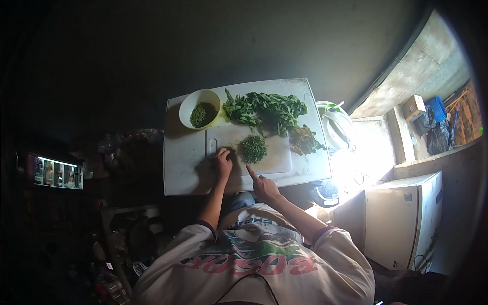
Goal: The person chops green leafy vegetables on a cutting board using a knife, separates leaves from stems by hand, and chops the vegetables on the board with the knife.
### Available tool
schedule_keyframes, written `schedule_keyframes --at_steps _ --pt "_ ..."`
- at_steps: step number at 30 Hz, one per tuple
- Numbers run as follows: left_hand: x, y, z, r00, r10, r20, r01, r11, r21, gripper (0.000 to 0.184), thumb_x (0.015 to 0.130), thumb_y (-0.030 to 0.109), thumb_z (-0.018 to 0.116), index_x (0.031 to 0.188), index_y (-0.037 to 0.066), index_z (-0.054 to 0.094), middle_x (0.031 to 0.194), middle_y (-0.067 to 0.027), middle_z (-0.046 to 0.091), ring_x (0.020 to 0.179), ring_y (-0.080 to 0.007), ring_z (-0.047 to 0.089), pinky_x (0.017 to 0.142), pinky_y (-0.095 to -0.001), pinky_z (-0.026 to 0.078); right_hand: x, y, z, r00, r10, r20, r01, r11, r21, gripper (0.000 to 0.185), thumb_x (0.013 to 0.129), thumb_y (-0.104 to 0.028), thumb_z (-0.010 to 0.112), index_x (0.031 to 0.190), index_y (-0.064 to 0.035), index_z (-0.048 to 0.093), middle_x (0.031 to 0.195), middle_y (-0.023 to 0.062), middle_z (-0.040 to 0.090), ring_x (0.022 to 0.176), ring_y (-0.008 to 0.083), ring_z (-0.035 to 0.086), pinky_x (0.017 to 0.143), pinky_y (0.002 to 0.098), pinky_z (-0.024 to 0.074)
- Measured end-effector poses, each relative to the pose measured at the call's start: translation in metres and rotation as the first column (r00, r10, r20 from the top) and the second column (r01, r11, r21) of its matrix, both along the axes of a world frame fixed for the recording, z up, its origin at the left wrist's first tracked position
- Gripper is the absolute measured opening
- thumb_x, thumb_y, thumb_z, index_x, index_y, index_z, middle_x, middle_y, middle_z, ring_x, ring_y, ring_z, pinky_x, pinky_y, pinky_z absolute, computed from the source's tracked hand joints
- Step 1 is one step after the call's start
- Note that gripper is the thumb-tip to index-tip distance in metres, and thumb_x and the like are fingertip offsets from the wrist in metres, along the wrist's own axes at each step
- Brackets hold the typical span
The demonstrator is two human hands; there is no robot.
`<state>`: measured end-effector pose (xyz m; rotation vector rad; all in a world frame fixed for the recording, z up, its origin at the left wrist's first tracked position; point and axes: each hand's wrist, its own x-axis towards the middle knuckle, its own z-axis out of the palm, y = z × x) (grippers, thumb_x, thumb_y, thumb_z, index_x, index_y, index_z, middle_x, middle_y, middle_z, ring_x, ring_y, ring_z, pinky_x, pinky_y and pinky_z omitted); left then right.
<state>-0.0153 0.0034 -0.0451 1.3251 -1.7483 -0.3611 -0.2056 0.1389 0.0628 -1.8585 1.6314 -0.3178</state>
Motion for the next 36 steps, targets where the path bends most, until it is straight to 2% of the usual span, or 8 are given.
schedule_keyframes --at_steps 2,5,7,14,27,29,31,36 --pt "0.001 -0.001 0.004 0.997 -0.003 0.082 0.007 0.999 -0.050 0.025 0.065 -0.007 0.063 0.089 -0.002 0.067 0.092 -0.0154 0.063 0.092 -0.0383 0.060 0.084 -0.0462 0.050 0.001 -0.002 0.000 1.000 0.004 0.001 -0.004 1.000 0.016 0.080 0.090 -0.006 0.048 0.160 -0.0235 0.014 0.077 0.0282 0.067 0.066 0.0468 0.064 0.064 0.0589 0.0494" --pt "0.000 0.000 0.008 0.999 -0.019 0.049 0.019 1.000 -0.001 0.024 0.065 -0.005 0.067 0.088 -0.001 0.067 0.093 -0.0141 0.062 0.094 -0.0375 0.059 0.086 -0.0460 0.049 0.005 -0.004 -0.009 1.000 -0.009 -0.003 0.009 0.998 0.055 0.079 0.091 -0.008 0.048 0.160 -0.0236 0.013 0.074 0.0269 0.066 0.065 0.0467 0.064 0.063 0.0589 0.0492" --pt "-0.001 0.002 0.009 0.999 -0.036 0.034 0.035 0.999 0.021 0.023 0.065 -0.004 0.069 0.087 -0.001 0.066 0.093 -0.0140 0.061 0.094 -0.0378 0.059 0.086 -0.0460 0.049 0.006 -0.010 -0.020 0.998 -0.019 0.061 0.022 0.998 -0.055 0.078 0.091 -0.009 0.048 0.160 -0.0233 0.014 0.074 0.0264 0.066 0.065 0.0464 0.064 0.063 0.0583 0.0495" --pt "0.002 0.001 0.007 0.999 -0.037 0.036 0.036 0.999 0.031 0.022 0.067 -0.001 0.073 0.089 -0.001 0.067 0.095 -0.0146 0.061 0.095 -0.0379 0.060 0.088 -0.0469 0.049 0.015 -0.029 -0.033 0.993 -0.034 0.113 0.049 0.990 -0.133 0.077 0.092 -0.010 0.049 0.159 -0.0246 0.016 0.077 0.0277 0.066 0.067 0.0462 0.065 0.064 0.0570 0.0507" --pt "-0.003 0.003 0.009 0.999 0.038 -0.012 -0.038 0.999 -0.015 0.025 0.067 -0.004 0.064 0.090 0.000 0.069 0.094 -0.0143 0.066 0.089 -0.0380 0.063 0.082 -0.0440 0.052 -0.006 -0.009 0.010 1.000 0.010 -0.011 -0.010 1.000 0.003 0.078 0.091 -0.007 0.048 0.160 -0.0246 0.015 0.078 0.0286 0.066 0.066 0.0467 0.064 0.063 0.0585 0.0497" --pt "-0.003 0.003 0.008 0.998 0.040 0.039 -0.041 0.999 0.030 0.028 0.065 -0.005 0.059 0.091 0.000 0.067 0.096 -0.0147 0.065 0.092 -0.0387 0.061 0.082 -0.0452 0.051 -0.005 -0.007 0.014 1.000 0.027 -0.008 -0.027 0.999 0.030 0.079 0.091 -0.007 0.048 0.160 -0.0244 0.014 0.078 0.0281 0.066 0.067 0.0466 0.064 0.063 0.0584 0.0496" --pt "-0.001 0.003 0.006 0.997 0.036 0.064 -0.039 0.998 0.044 0.032 0.062 -0.005 0.060 0.093 -0.001 0.067 0.098 -0.0156 0.064 0.096 -0.0385 0.061 0.086 -0.0443 0.051 -0.004 -0.005 0.016 0.997 0.059 -0.056 -0.053 0.993 0.106 0.088 0.088 -0.008 0.054 0.160 -0.0266 0.007 0.090 0.0283 0.067 0.075 0.0455 0.067 0.070 0.0556 0.0543" --pt "-0.002 0.004 0.007 0.991 0.032 0.131 -0.041 0.997 0.063 0.037 0.061 -0.005 0.060 0.097 -0.002 0.067 0.103 -0.0167 0.063 0.100 -0.0387 0.060 0.089 -0.0438 0.051 0.000 0.001 0.016 0.996 0.055 -0.070 -0.049 0.995 0.086 0.089 0.088 -0.008 0.055 0.160 -0.0270 0.008 0.091 0.0293 0.066 0.076 0.0467 0.067 0.071 0.0561 0.0543"
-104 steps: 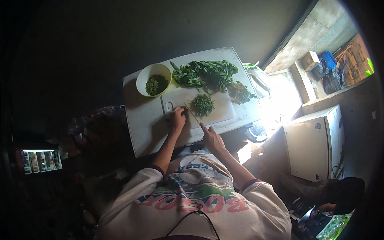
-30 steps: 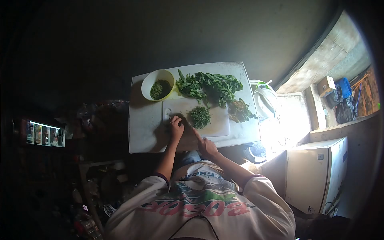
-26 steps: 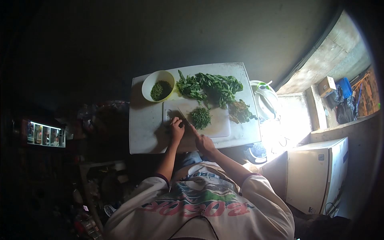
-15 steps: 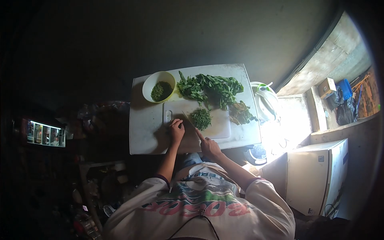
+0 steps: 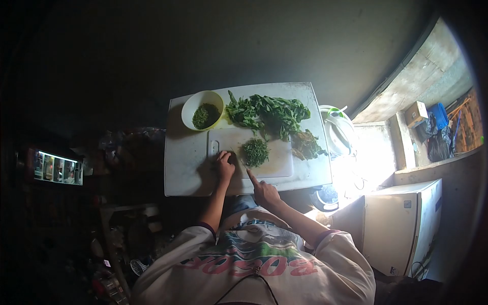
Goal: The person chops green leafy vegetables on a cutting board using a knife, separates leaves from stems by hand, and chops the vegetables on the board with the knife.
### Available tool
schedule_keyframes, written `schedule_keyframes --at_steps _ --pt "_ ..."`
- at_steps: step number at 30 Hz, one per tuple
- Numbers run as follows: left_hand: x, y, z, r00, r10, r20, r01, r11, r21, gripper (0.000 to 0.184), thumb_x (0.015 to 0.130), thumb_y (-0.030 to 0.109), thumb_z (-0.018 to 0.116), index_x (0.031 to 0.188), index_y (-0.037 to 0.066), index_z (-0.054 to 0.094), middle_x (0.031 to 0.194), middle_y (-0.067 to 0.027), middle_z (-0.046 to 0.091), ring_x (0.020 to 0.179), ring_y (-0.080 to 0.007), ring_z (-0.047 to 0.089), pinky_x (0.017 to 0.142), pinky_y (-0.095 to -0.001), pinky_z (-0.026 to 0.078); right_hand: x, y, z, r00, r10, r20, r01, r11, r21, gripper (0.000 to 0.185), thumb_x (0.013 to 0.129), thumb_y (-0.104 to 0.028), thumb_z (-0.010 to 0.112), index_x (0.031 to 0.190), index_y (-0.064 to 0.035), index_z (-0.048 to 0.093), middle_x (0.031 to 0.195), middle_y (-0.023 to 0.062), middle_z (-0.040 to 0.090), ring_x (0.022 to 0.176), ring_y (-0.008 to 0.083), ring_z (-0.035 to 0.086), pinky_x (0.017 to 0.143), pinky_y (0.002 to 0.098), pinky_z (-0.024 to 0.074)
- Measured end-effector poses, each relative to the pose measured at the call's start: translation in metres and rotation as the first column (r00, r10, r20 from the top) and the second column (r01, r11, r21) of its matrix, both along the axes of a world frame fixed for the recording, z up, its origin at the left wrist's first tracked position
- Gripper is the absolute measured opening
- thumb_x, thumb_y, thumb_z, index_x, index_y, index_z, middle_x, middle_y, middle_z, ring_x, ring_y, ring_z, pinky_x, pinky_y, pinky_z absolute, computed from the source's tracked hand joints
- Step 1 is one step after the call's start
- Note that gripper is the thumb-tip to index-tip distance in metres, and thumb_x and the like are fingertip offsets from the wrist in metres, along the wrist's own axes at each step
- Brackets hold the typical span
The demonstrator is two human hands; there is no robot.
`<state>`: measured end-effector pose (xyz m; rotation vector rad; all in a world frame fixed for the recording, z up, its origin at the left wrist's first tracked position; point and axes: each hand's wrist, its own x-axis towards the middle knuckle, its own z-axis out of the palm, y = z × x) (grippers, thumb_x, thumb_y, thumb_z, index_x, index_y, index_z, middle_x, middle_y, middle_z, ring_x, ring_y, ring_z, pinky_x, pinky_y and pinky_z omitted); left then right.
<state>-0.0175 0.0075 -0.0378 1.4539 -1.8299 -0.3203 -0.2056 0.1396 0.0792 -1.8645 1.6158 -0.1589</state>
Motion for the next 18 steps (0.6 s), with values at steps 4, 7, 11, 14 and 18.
schedule_keyframes --at_steps 4,7,11,14,18 --pt "-0.002 0.001 0.003 0.997 -0.014 -0.070 0.012 0.999 -0.036 0.029 0.063 -0.004 0.063 0.091 0.000 0.065 0.095 -0.0157 0.060 0.096 -0.0391 0.058 0.086 -0.0470 0.049 0.009 -0.002 -0.037 0.996 -0.028 0.082 0.042 0.983 -0.181 0.076 0.093 -0.009 0.046 0.160 -0.0252 0.015 0.081 0.0270 0.065 0.068 0.0470 0.064 0.065 0.0576 0.0506" --pt "0.000 0.002 0.009 0.999 -0.016 -0.049 0.014 0.999 -0.048 0.027 0.064 -0.003 0.065 0.091 0.000 0.064 0.094 -0.0158 0.060 0.094 -0.0392 0.059 0.087 -0.0479 0.049 0.014 -0.019 -0.035 0.991 -0.038 0.132 0.055 0.990 -0.132 0.076 0.094 -0.011 0.047 0.160 -0.0272 0.011 0.083 0.0257 0.064 0.075 0.0465 0.066 0.069 0.0565 0.0531" --pt "0.000 0.001 0.013 0.997 -0.070 -0.017 0.068 0.991 -0.118 0.025 0.065 -0.002 0.067 0.090 0.000 0.063 0.096 -0.0153 0.061 0.090 -0.0396 0.060 0.090 -0.0477 0.049 0.014 -0.028 -0.034 0.990 -0.038 0.137 0.055 0.990 -0.127 0.075 0.094 -0.010 0.046 0.160 -0.0267 0.013 0.085 0.0263 0.065 0.077 0.0457 0.066 0.070 0.0557 0.0533" --pt "-0.001 0.002 0.017 0.998 -0.058 -0.038 0.054 0.992 -0.113 0.025 0.066 -0.003 0.067 0.090 0.000 0.064 0.096 -0.0151 0.062 0.090 -0.0389 0.060 0.091 -0.0463 0.050 0.007 -0.022 -0.027 0.991 -0.048 0.123 0.055 0.997 -0.061 0.077 0.093 -0.010 0.048 0.160 -0.0272 0.013 0.089 0.0271 0.066 0.078 0.0455 0.067 0.072 0.0553 0.0534" --pt "-0.002 0.002 0.018 0.997 -0.037 -0.069 0.032 0.997 -0.069 0.021 0.067 -0.003 0.067 0.088 0.000 0.065 0.092 -0.0149 0.064 0.092 -0.0380 0.061 0.090 -0.0450 0.051 -0.002 -0.014 -0.018 0.996 -0.054 0.076 0.060 0.995 -0.079 0.078 0.091 -0.008 0.048 0.159 -0.0240 0.015 0.077 0.0284 0.066 0.067 0.0475 0.065 0.063 0.0588 0.0496"
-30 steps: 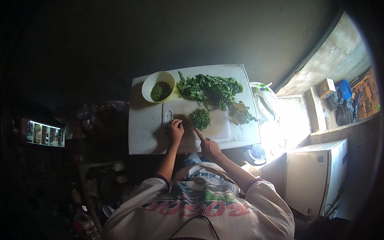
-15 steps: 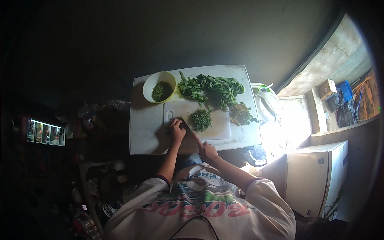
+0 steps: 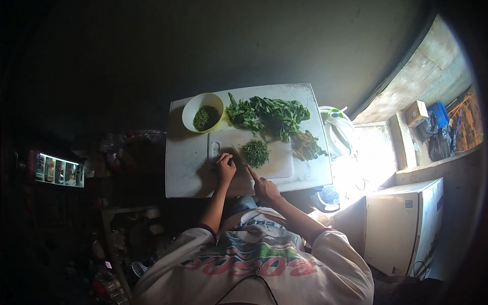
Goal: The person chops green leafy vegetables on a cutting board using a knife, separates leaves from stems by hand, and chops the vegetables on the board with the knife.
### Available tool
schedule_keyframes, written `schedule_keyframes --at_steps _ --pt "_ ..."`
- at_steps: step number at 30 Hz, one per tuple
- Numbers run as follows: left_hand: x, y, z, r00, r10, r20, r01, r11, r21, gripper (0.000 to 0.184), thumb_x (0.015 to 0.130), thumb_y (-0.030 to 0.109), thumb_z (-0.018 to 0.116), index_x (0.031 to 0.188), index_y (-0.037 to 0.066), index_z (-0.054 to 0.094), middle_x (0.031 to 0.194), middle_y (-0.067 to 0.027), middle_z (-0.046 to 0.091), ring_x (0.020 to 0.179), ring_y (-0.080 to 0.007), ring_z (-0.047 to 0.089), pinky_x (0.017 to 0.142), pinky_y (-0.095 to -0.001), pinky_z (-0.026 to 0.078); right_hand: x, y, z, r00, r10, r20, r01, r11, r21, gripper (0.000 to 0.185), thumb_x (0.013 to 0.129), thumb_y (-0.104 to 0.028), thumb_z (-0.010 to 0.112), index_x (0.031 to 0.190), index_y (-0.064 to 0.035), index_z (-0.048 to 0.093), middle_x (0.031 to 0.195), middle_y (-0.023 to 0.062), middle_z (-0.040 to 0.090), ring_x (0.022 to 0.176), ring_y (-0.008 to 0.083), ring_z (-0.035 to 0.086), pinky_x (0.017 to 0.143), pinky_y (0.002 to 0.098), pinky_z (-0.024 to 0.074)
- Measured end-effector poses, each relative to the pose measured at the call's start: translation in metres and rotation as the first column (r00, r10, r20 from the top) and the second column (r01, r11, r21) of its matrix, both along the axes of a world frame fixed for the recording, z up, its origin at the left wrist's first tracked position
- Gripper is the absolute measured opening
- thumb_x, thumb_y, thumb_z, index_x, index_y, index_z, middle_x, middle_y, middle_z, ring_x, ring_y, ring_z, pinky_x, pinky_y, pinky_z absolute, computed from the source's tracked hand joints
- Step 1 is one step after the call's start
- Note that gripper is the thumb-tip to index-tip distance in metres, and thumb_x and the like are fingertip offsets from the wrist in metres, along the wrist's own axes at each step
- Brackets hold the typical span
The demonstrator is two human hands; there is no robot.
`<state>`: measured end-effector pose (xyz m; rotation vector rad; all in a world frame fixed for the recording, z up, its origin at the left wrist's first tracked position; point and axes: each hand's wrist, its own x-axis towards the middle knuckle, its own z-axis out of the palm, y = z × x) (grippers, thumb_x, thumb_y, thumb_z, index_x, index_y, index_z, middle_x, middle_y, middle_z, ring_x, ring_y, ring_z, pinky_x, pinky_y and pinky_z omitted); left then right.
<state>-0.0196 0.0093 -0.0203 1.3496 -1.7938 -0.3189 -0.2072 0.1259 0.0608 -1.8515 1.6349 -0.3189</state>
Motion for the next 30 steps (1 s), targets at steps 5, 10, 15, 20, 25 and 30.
schedule_keyframes --at_steps 5,10,15,20,25,30 --pt "0.003 -0.004 -0.017 0.996 0.021 -0.085 -0.027 0.997 -0.072 0.011 0.070 -0.002 0.066 0.081 -0.001 0.065 0.087 -0.0143 0.064 0.089 -0.0385 0.061 0.079 -0.0453 0.052 -0.006 0.002 0.010 1.000 -0.007 0.002 0.007 1.000 -0.009 0.078 0.091 -0.008 0.048 0.160 -0.0248 0.015 0.071 0.0275 0.065 0.063 0.0468 0.064 0.060 0.0589 0.0486" --pt "0.006 -0.005 -0.017 1.000 0.014 0.011 -0.014 1.000 -0.004 0.010 0.080 0.009 0.066 0.081 0.000 0.063 0.089 -0.0168 0.062 0.088 -0.0409 0.059 0.076 -0.0458 0.049 -0.005 0.006 0.031 0.998 0.066 0.003 -0.066 0.998 0.011 0.080 0.090 -0.008 0.049 0.160 -0.0256 0.013 0.065 0.0257 0.063 0.057 0.0456 0.061 0.057 0.0587 0.0475" --pt "0.008 -0.003 -0.016 0.999 -0.035 -0.036 0.038 0.995 0.088 0.021 0.087 0.018 0.065 0.080 -0.001 0.060 0.092 -0.0191 0.061 0.090 -0.0421 0.058 0.076 -0.0459 0.048 -0.002 0.006 0.042 0.996 0.081 -0.031 -0.079 0.994 0.071 0.085 0.088 -0.008 0.052 0.160 -0.0257 0.009 0.072 0.0269 0.065 0.063 0.0456 0.064 0.062 0.0577 0.0500" --pt "0.006 -0.002 -0.017 0.999 0.029 -0.042 -0.029 1.000 0.000 0.017 0.068 0.001 0.066 0.085 -0.003 0.063 0.096 -0.0168 0.061 0.092 -0.0397 0.060 0.081 -0.0438 0.050 0.007 0.007 0.029 0.996 0.076 -0.052 -0.068 0.987 0.145 0.088 0.087 -0.007 0.053 0.160 -0.0267 0.008 0.080 0.0295 0.066 0.072 0.0457 0.067 0.068 0.0570 0.0526" --pt "0.001 0.000 -0.010 0.997 0.058 -0.050 -0.056 0.998 0.031 0.025 0.061 -0.003 0.064 0.086 -0.002 0.064 0.095 -0.0160 0.061 0.091 -0.0386 0.062 0.081 -0.0433 0.052 0.013 0.001 -0.008 0.998 0.028 0.049 -0.028 1.000 0.011 0.077 0.094 -0.012 0.047 0.159 -0.0283 0.010 0.086 0.0291 0.065 0.077 0.0471 0.066 0.071 0.0563 0.0525" --pt "0.002 0.000 -0.003 0.999 0.032 -0.020 -0.031 0.999 0.033 0.023 0.063 -0.003 0.065 0.086 -0.002 0.064 0.096 -0.0161 0.061 0.091 -0.0387 0.062 0.083 -0.0440 0.052 0.014 -0.012 -0.019 0.998 0.009 0.069 -0.006 0.999 -0.036 0.074 0.094 -0.014 0.047 0.159 -0.0271 0.014 0.083 0.0279 0.065 0.074 0.0460 0.066 0.071 0.0562 0.0518"
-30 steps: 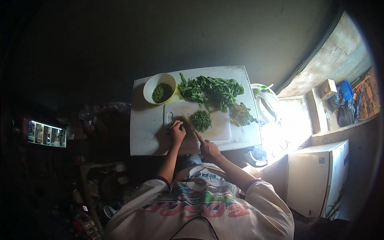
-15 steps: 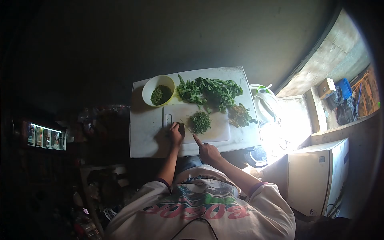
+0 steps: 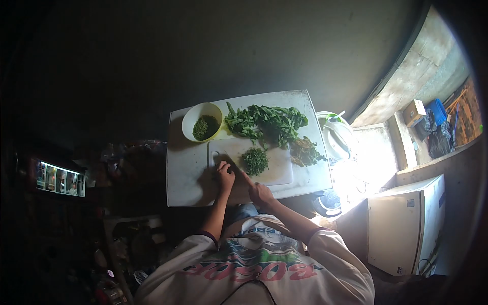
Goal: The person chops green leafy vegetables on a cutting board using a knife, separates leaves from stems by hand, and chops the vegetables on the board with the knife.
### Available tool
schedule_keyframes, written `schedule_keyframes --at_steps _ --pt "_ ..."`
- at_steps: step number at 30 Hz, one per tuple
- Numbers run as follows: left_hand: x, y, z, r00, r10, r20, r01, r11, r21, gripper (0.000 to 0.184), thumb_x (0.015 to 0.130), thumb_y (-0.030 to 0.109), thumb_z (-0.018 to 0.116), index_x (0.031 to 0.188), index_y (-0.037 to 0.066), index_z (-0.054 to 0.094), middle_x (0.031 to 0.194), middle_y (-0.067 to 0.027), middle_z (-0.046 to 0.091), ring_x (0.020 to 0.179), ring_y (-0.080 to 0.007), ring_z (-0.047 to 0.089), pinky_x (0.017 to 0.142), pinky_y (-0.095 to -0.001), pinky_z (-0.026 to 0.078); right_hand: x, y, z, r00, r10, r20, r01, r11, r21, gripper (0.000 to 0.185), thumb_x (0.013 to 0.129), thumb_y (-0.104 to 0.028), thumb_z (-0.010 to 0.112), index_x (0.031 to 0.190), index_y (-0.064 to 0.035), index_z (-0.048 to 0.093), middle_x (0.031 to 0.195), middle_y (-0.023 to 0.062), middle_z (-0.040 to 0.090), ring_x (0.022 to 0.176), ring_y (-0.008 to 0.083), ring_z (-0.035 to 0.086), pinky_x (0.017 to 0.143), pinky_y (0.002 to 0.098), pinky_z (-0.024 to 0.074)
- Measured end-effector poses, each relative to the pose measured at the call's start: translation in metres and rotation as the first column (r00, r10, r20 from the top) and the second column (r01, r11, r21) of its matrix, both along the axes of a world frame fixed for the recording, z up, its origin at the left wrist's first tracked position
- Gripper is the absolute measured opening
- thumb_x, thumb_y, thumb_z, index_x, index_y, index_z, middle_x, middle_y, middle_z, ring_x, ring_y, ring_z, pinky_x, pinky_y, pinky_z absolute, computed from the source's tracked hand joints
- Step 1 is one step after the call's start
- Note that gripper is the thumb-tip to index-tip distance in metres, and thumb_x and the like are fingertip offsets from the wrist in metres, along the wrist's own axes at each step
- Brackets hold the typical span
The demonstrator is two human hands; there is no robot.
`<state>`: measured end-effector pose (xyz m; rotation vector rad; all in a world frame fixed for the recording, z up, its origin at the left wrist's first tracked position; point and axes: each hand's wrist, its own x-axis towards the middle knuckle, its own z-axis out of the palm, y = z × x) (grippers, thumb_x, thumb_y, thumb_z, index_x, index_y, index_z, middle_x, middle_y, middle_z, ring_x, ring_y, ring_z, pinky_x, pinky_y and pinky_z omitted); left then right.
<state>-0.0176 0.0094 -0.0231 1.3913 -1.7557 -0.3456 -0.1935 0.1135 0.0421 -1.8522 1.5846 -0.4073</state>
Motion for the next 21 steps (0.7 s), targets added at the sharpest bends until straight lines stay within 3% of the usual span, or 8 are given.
schedule_keyframes --at_steps 2,5,11,17,21 --pt "0.000 0.001 -0.002 0.997 0.004 0.073 0.002 0.996 -0.084 0.023 0.064 -0.004 0.065 0.087 -0.002 0.065 0.095 -0.0158 0.062 0.091 -0.0390 0.062 0.086 -0.0449 0.051 0.000 0.004 0.000 0.999 -0.007 0.037 0.009 0.998 -0.055 0.075 0.092 -0.010 0.048 0.159 -0.0249 0.017 0.072 0.0270 0.064 0.064 0.0466 0.063 0.061 0.0572 0.0492" --pt "0.000 0.001 -0.005 0.999 -0.005 0.040 0.007 0.998 -0.064 0.022 0.066 -0.005 0.065 0.088 -0.001 0.066 0.093 -0.0150 0.063 0.092 -0.0382 0.062 0.089 -0.0449 0.051 -0.006 0.005 0.015 1.000 0.010 -0.027 -0.009 0.998 0.061 0.076 0.093 -0.010 0.047 0.159 -0.0250 0.015 0.073 0.0280 0.065 0.065 0.0465 0.064 0.060 0.0580 0.0489" --pt "-0.003 0.001 0.006 0.998 0.002 -0.066 -0.005 0.999 -0.046 0.020 0.071 -0.005 0.066 0.090 0.000 0.067 0.091 -0.0142 0.064 0.091 -0.0364 0.062 0.087 -0.0437 0.051 -0.021 0.009 0.020 0.998 -0.027 -0.060 0.030 0.998 0.048 0.077 0.092 -0.010 0.048 0.159 -0.0253 0.016 0.071 0.0280 0.064 0.064 0.0465 0.064 0.060 0.0584 0.0484" --pt "0.003 -0.001 -0.005 0.998 -0.008 0.056 0.009 1.000 -0.026 0.029 0.065 -0.008 0.059 0.092 -0.001 0.066 0.095 -0.0146 0.065 0.093 -0.0384 0.060 0.086 -0.0455 0.050 -0.022 0.011 0.037 0.998 0.020 -0.067 -0.019 1.000 0.018 0.076 0.091 -0.009 0.049 0.159 -0.0253 0.019 0.068 0.0259 0.064 0.061 0.0454 0.063 0.059 0.0580 0.0485" --pt "0.002 -0.002 -0.008 1.000 -0.004 0.014 0.004 1.000 -0.013 0.033 0.063 -0.009 0.056 0.094 -0.001 0.066 0.096 -0.0147 0.065 0.094 -0.0395 0.060 0.088 -0.0462 0.049 -0.021 0.012 0.061 0.989 0.069 -0.128 -0.044 0.981 0.187 0.082 0.089 -0.008 0.051 0.160 -0.0263 0.016 0.081 0.0263 0.068 0.072 0.0442 0.067 0.067 0.0560 0.0527"
